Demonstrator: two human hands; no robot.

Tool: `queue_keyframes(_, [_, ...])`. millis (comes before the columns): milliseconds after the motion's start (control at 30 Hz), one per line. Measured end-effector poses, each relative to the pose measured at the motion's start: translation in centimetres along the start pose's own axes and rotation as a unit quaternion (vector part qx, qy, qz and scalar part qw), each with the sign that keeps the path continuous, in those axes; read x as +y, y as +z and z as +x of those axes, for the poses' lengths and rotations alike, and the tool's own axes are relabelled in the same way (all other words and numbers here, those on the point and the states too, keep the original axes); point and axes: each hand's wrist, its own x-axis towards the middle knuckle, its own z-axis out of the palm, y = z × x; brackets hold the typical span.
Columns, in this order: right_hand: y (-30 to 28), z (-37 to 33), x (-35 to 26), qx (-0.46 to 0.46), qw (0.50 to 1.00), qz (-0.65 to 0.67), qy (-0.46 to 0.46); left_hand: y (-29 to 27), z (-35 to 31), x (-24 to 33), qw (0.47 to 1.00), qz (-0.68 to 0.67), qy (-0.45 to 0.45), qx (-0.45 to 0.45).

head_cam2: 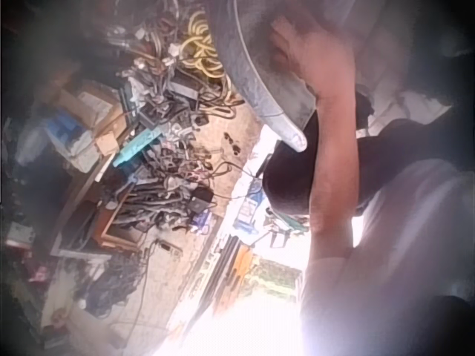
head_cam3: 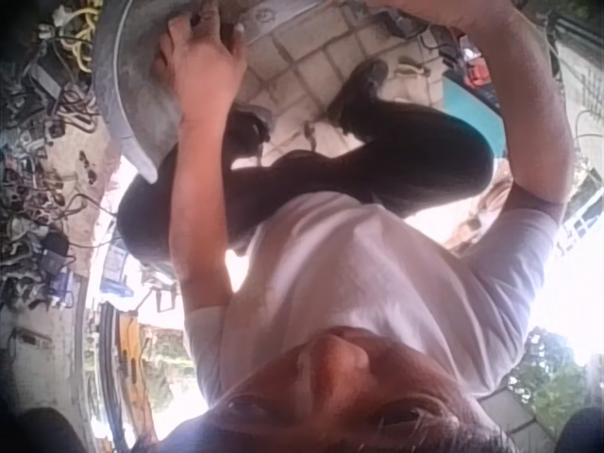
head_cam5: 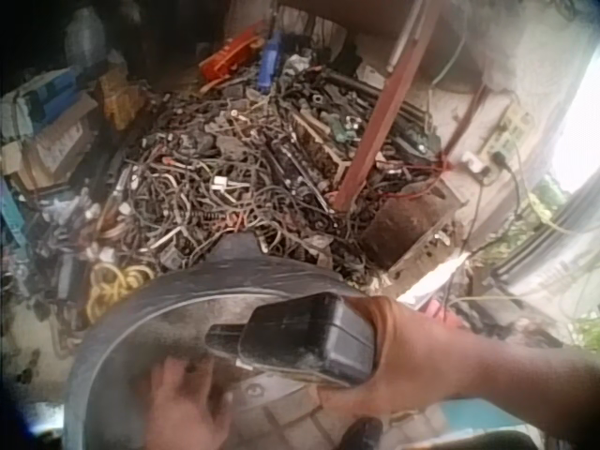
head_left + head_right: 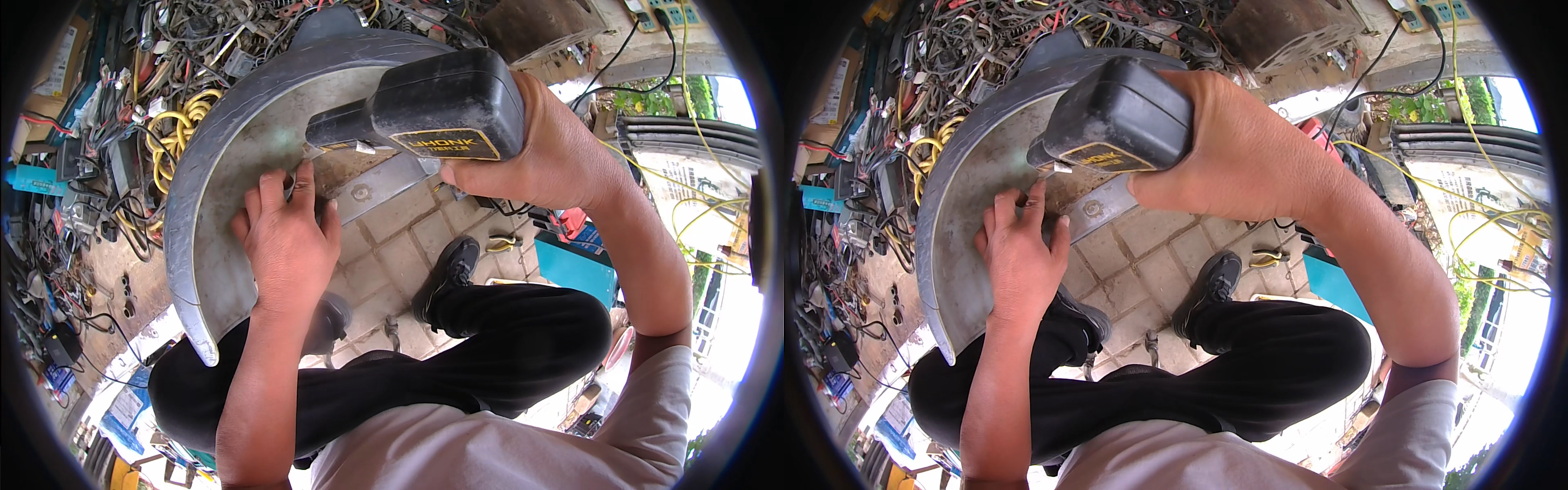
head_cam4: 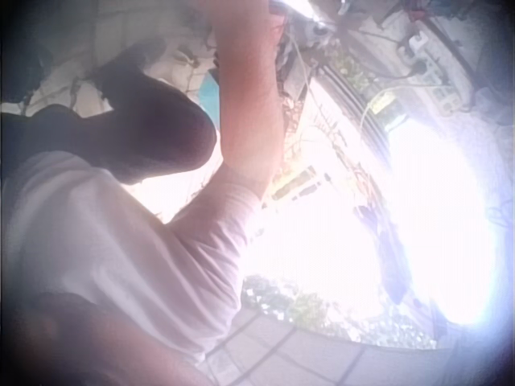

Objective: The person uses pliers to bend a metal bracket, then positions it on a curved metal fender. They select fasteners from a plastic box and use a cordless impact driver to secure the bracket to the fender with multiple screws.

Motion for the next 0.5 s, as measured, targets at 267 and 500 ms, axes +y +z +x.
queue_keyframes(267, [-0.32,0.15,-0.19,-0.021,1.0,-0.001,0.016,0.2,0.04,-0.02,0.999,0.017,0.011,0.03])
queue_keyframes(500, [-0.49,0.2,-0.26,-0.025,0.999,0.01,0.03,-0.04,0.01,0.08,1.0,0.004,-0.004,-0.003])
